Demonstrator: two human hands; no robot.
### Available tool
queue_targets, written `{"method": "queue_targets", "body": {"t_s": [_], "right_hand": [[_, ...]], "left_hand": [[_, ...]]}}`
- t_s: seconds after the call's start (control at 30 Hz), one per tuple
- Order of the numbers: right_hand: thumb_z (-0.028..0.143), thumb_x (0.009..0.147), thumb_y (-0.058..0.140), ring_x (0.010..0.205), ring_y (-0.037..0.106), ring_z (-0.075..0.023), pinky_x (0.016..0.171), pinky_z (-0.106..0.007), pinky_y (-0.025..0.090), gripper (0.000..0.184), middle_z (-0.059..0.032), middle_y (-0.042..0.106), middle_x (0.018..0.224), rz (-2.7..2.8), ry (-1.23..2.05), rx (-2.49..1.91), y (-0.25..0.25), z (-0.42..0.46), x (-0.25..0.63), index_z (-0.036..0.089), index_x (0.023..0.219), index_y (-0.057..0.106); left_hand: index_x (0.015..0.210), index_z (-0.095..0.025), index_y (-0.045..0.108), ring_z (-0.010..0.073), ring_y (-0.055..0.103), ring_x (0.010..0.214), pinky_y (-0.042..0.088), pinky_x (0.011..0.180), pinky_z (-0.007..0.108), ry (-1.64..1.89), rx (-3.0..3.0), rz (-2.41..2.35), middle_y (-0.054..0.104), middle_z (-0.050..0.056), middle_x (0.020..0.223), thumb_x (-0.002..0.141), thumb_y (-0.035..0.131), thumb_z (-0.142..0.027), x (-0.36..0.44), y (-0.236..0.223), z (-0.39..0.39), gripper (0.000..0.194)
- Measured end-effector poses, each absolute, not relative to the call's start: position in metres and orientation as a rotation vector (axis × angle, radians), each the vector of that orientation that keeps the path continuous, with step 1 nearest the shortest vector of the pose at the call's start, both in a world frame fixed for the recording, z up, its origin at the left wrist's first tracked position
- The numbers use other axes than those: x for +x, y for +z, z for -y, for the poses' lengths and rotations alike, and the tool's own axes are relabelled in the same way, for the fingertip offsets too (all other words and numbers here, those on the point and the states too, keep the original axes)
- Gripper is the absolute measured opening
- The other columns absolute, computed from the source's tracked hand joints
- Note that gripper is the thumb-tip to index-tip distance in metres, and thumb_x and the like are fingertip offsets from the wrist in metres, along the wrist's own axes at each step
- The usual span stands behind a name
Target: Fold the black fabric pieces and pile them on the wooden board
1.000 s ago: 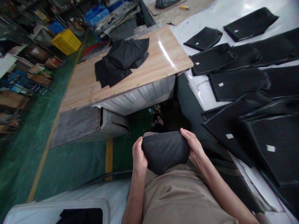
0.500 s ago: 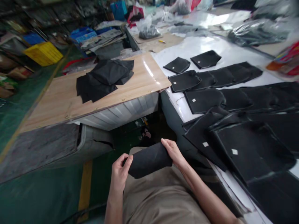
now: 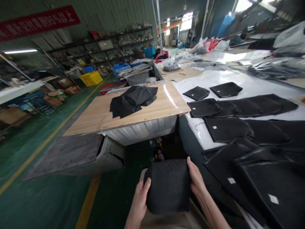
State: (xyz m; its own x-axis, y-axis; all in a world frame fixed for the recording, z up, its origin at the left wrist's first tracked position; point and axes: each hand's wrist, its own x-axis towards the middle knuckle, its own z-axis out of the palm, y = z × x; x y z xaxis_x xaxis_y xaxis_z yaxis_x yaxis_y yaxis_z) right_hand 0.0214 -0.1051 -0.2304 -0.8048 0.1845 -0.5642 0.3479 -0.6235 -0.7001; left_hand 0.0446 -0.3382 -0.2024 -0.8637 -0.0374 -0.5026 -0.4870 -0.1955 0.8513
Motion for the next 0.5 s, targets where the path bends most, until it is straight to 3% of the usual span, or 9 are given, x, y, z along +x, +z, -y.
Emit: {"method": "queue_targets", "body": {"t_s": [0.13, 0.2, 0.3, 0.37, 0.5], "right_hand": [[0.074, 0.077, 0.059, 0.092, 0.07, -0.0275, 0.078, -0.039, 0.054, 0.058, -0.0099, 0.074, 0.086, -0.967, -2.549, 0.804, -0.244, 0.123, 0.04, 0.019, 0.094, 0.068], [0.074, 0.075, 0.062, 0.09, 0.07, -0.0263, 0.079, -0.039, 0.053, 0.061, -0.0099, 0.074, 0.087, -0.855, -2.557, 0.683, -0.254, 0.131, 0.052, 0.018, 0.096, 0.066], [0.06, 0.065, 0.079, 0.065, 0.068, -0.0175, 0.065, -0.03, 0.052, 0.05, -0.0031, 0.068, 0.07, -0.913, -2.55, 0.661, -0.271, 0.137, 0.062, 0.016, 0.081, 0.062], [0.052, 0.059, 0.085, 0.048, 0.058, -0.0092, 0.052, -0.021, 0.046, 0.047, 0.0029, 0.061, 0.058, -1.03, -2.519, 0.791, -0.28, 0.134, 0.063, 0.015, 0.072, 0.058], [0.055, 0.061, 0.081, 0.041, 0.054, -0.0085, 0.041, -0.018, 0.035, 0.048, 0.0004, 0.063, 0.056, -1.314, -2.483, 0.809, -0.28, 0.119, 0.069, 0.014, 0.073, 0.059]], "left_hand": [[0.087, -0.016, 0.073, 0.0273, 0.071, 0.076, 0.057, 0.066, 0.035, 2.218, -0.614, -1.791, 0.075, 0.008, 0.083, 0.064, 0.078, -0.058, 0.039, -0.201, 0.338, 0.047], [0.085, -0.016, 0.072, 0.0264, 0.071, 0.072, 0.056, 0.061, 0.033, 2.206, -0.639, -1.843, 0.074, 0.005, 0.076, 0.059, 0.08, -0.058, 0.035, -0.195, 0.339, 0.05], [0.086, -0.02, 0.071, 0.0264, 0.071, 0.069, 0.056, 0.055, 0.032, 2.17, -0.702, -1.932, 0.074, 0.002, 0.072, 0.058, 0.079, -0.059, 0.025, -0.182, 0.338, 0.049], [0.082, -0.025, 0.07, 0.0268, 0.071, 0.066, 0.055, 0.051, 0.034, 2.148, -0.679, -1.998, 0.074, -0.002, 0.069, 0.057, 0.078, -0.059, 0.012, -0.168, 0.334, 0.042], [0.079, -0.031, 0.067, 0.0264, 0.068, 0.062, 0.052, 0.043, 0.034, 2.178, -0.45, -2.282, 0.07, -0.008, 0.061, 0.057, 0.077, -0.058, -0.038, -0.116, 0.316, 0.036]]}}
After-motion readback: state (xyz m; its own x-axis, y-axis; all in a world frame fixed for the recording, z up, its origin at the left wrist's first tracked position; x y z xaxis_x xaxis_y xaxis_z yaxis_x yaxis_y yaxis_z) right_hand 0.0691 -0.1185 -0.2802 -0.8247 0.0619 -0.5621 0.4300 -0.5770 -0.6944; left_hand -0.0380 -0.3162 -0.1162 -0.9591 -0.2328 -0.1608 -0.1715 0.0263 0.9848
